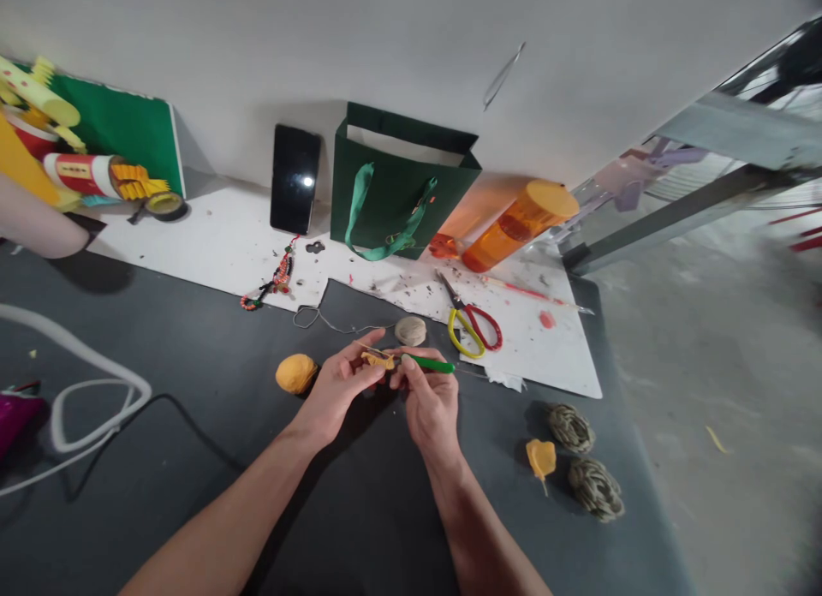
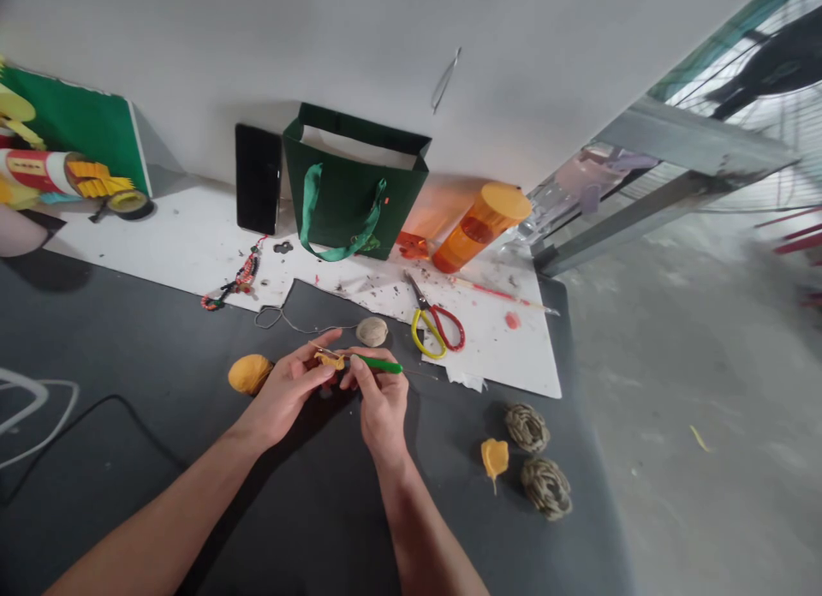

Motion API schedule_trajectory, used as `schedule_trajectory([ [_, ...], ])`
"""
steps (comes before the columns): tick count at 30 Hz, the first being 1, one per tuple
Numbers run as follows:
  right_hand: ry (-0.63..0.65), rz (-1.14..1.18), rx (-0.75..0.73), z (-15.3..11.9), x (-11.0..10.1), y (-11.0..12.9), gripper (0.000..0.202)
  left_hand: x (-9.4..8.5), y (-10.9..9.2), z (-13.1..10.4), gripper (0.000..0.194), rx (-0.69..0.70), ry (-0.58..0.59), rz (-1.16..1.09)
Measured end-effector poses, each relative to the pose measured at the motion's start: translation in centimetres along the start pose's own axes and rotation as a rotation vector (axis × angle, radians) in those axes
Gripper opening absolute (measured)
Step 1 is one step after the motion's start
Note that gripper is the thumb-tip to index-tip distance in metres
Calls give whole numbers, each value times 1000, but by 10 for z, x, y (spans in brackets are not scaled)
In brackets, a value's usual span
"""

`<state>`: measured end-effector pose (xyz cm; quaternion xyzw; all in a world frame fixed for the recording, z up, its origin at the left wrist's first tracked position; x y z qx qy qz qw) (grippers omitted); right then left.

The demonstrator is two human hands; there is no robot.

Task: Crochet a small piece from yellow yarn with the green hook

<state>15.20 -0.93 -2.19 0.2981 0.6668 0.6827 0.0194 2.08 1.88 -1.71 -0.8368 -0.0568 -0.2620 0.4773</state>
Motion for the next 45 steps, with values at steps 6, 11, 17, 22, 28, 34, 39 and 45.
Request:
schedule_trajectory([
  [6, 8, 19, 5, -1, 0, -2, 23, 1, -1, 0, 65, 3, -2, -16],
  [11, 21, 11, -8, -1, 0, -2, 23, 0, -1, 0, 66, 10, -9, -30],
  [17, 52, -7, -14, -2, -2, -4, 21, 1, -2, 0, 69, 8, 10, -34],
  [22, 75, -26, -2, -3, -3, -5, 19, 1, -1, 1, 68, 3, 16, -58],
  [28, 88, 25, 3, -1, 0, -3, 21, -1, -3, 0, 71, -7, 23, -78],
  [34, 134, -23, -30, -3, -1, -2, 17, -1, -2, 0, 100, 1, -8, -85],
  [39, 135, -183, -142, -8, -2, 2, 12, 2, -2, -1, 129, 51, 13, -123],
  [45, 21, -242, -260, -8, -1, 8, 8, 4, -2, -2, 127, 53, 61, -124],
])
Point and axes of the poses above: each hand's wrist, its own z-axis towards the middle knuckle, its own x-axis out of the palm, y = z × x, the point moved 3 cm from there along z, towards the middle knuckle, and after that the axes turned 4 degrees about z, right-handed, at the moved point
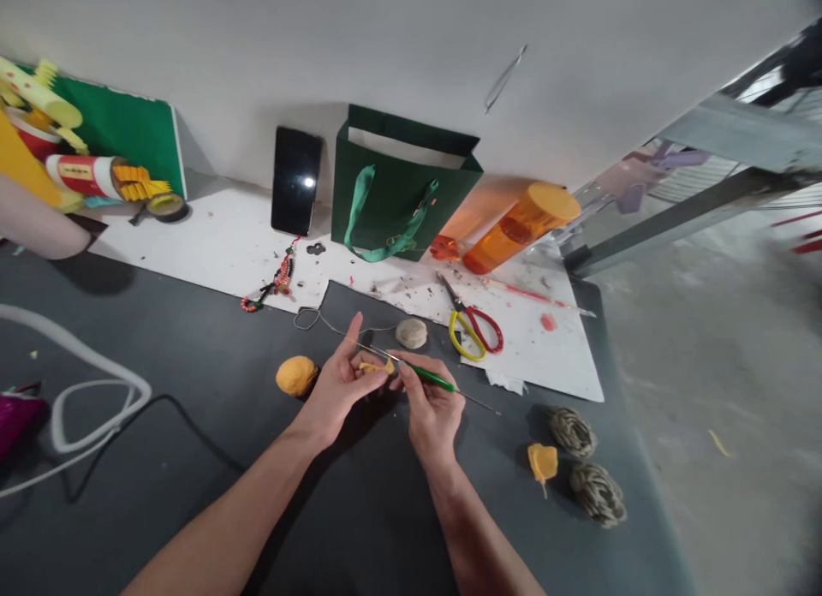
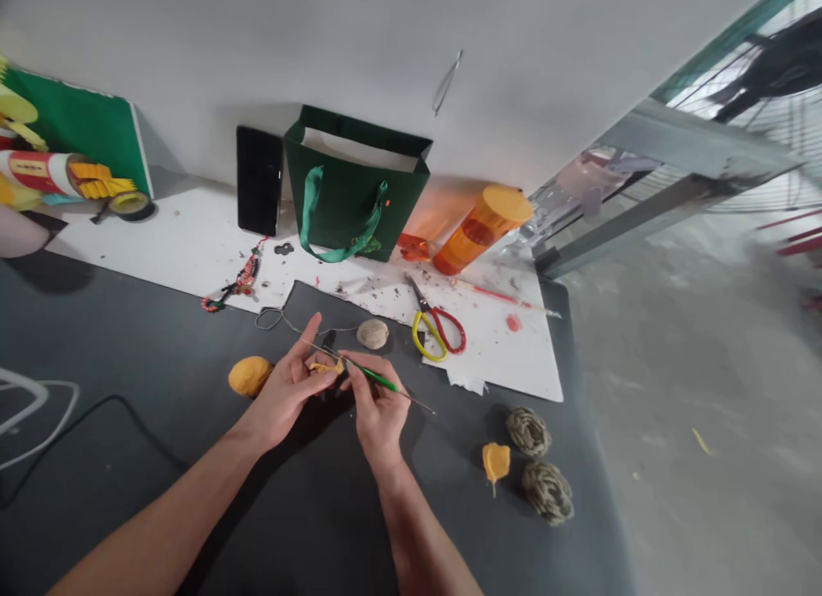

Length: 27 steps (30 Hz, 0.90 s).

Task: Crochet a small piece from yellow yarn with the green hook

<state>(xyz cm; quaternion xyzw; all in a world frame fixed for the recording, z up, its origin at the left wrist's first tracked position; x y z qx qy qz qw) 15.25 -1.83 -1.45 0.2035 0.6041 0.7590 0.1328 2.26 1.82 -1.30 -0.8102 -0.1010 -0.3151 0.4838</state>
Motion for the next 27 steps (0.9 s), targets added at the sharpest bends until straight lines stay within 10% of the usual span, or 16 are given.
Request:
schedule_trajectory([
  [13, 68, -134, -148, -4, 1, -1, 8, -1, 3, 0, 125, 42, -12, 41],
  [27, 110, 343, 292, 8, 7, -7, 28, 0, -1, -2, 107, -69, -30, 35],
])
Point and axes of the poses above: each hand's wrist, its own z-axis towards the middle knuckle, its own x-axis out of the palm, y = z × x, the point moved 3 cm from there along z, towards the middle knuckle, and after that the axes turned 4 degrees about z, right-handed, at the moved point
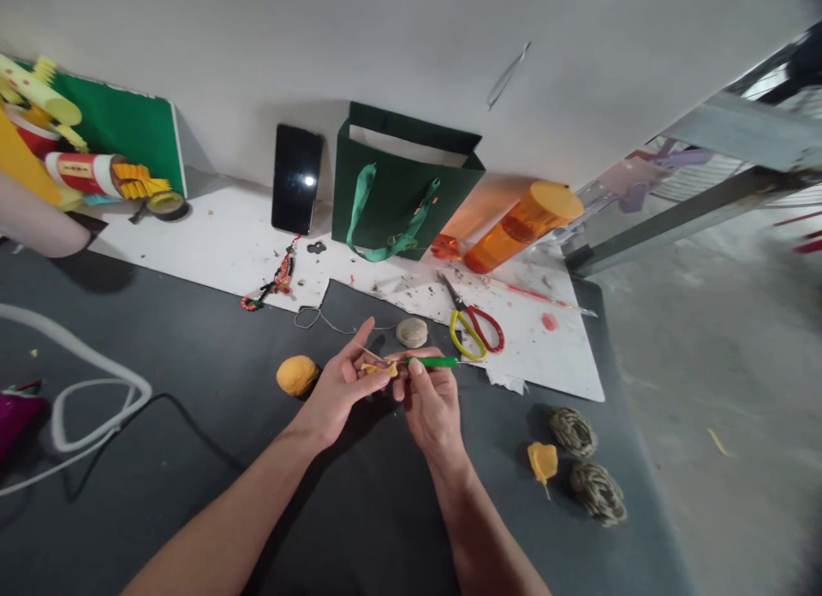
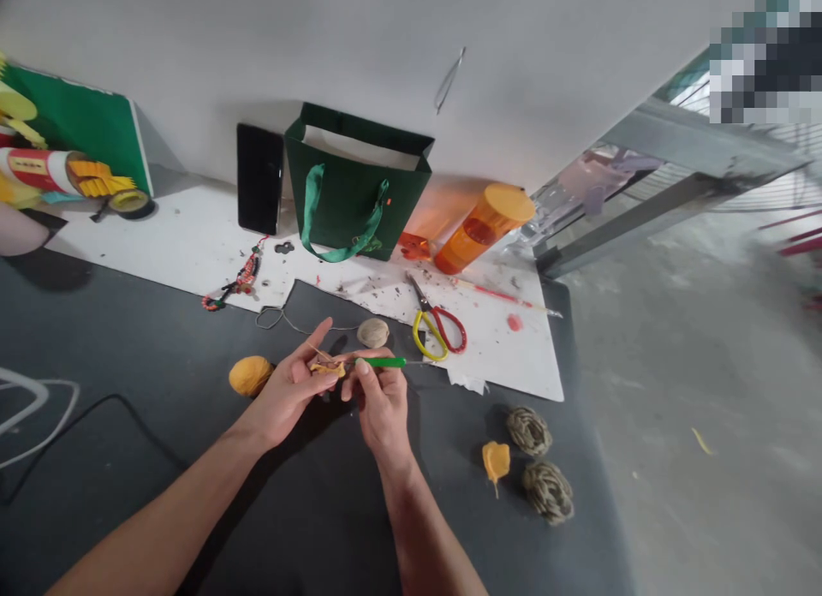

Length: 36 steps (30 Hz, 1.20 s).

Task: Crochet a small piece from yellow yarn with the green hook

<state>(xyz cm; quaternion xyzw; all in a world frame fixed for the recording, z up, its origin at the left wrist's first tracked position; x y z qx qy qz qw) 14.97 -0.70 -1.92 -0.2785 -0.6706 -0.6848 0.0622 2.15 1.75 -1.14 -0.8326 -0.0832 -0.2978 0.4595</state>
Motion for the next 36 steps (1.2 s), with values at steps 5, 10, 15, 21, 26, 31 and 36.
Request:
schedule_trajectory([
  [5, -30, -26, -42, 2, -5, 0, 31, -2, -2, 0, 99, 15, -10, 26],
  [10, -21, -61, -51, 3, -6, 2, 34, -1, -7, 1, 94, 46, -1, 43],
  [15, -8, -66, -56, 3, -6, 3, 33, -3, -7, 2, 91, 57, 8, 46],
  [21, 17, -105, -56, 3, -8, 2, 33, -4, -8, 2, 84, 59, 14, 40],
  [26, 30, -107, -79, 3, -8, 2, 33, -6, -7, 3, 85, 70, 2, 55],
  [31, 49, -190, -152, 1, -7, 4, 28, -7, -9, 3, 84, 97, -22, 109],
  [36, 36, -392, -244, -4, -3, 10, 26, -9, -9, 4, 80, 146, -88, 196],
])
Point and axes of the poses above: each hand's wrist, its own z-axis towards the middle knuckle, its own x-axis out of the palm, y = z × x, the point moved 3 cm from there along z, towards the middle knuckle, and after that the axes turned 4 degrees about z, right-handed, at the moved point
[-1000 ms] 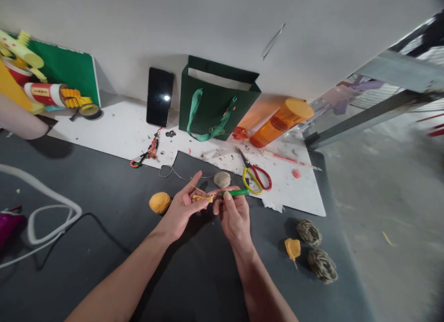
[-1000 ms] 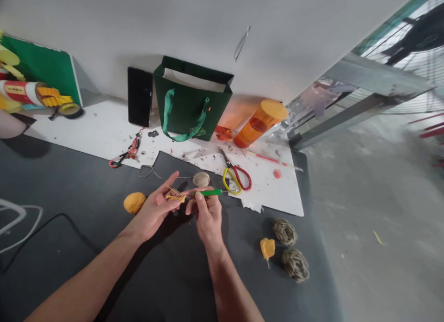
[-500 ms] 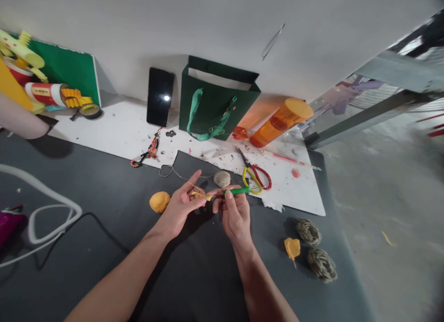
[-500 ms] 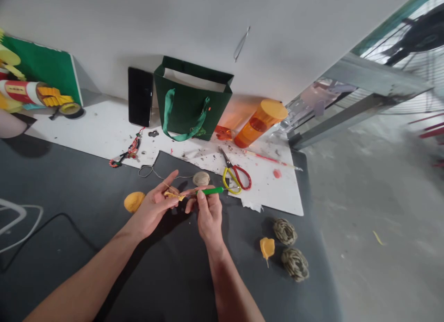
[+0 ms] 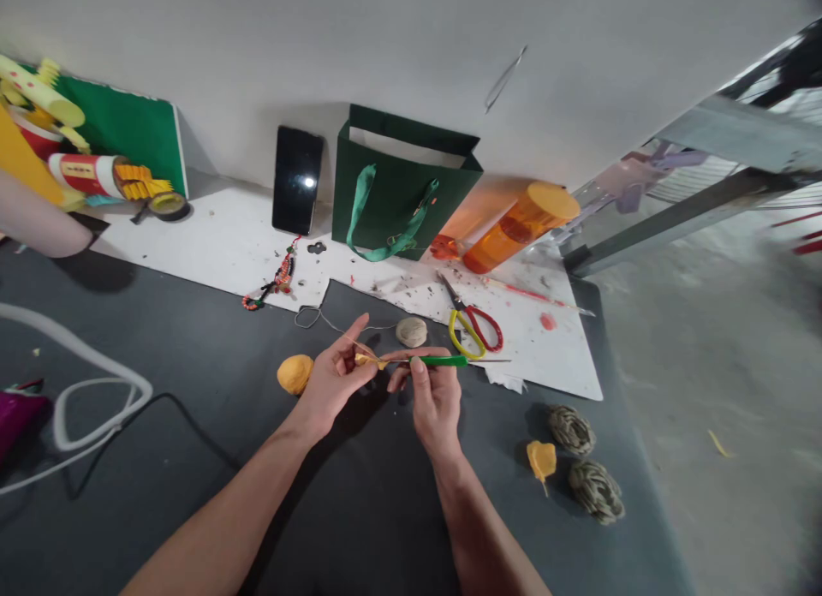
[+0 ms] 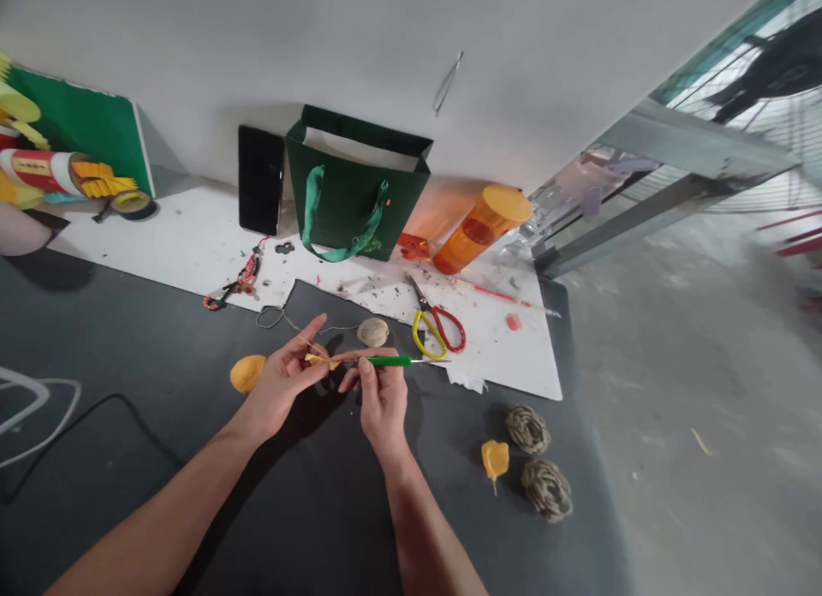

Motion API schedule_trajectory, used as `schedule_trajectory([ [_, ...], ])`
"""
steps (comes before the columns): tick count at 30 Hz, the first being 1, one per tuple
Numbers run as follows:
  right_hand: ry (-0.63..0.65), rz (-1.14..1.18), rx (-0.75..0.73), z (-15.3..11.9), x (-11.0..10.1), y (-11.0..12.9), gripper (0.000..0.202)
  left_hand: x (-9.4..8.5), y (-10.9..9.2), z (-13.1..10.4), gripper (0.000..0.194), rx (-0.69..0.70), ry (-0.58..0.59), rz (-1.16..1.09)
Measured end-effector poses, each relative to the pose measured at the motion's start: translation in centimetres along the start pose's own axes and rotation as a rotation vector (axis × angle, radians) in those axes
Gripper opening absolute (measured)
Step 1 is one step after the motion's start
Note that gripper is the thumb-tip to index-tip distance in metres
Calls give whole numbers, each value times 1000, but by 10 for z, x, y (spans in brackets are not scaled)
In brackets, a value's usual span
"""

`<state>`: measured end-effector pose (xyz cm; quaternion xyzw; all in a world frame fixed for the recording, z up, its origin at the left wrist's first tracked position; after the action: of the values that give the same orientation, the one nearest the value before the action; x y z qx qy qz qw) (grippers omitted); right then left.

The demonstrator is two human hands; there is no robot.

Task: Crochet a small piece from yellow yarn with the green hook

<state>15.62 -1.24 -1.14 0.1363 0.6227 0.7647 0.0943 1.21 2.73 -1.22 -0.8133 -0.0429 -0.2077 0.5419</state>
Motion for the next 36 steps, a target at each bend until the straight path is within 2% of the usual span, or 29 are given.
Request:
schedule_trajectory([
  [6, 29, -230, -112, -7, 1, 3, 23, -2, 4, 2, 78, 54, -85, 151],
  [10, 19, -259, -155, -9, 1, 1, 20, -3, 4, 2, 75, 70, -108, 216],
  [16, 8, -267, -136, -8, 1, 3, 21, -2, 3, 2, 77, 56, -86, 190],
  [20, -7, -221, -105, -6, 1, 4, 20, -2, 1, 2, 78, 33, -76, 161],
  [28, -64, 10, -5, -2, 2, -3, 21, -3, 2, 1, 78, -19, -54, 86],
  [36, -91, 133, 61, -2, 0, -14, 22, -3, 3, 1, 73, -11, -37, 85],
])
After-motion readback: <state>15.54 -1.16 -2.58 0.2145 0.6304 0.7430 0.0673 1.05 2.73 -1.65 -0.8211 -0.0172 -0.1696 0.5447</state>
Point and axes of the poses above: each hand's wrist, its own z-axis towards the middle knuckle, its own x-axis out of the palm, y = z × x, the point moved 3 cm from there along z, towards the middle knuckle, and after that the axes turned 4 degrees about z, right-handed, at the moved point
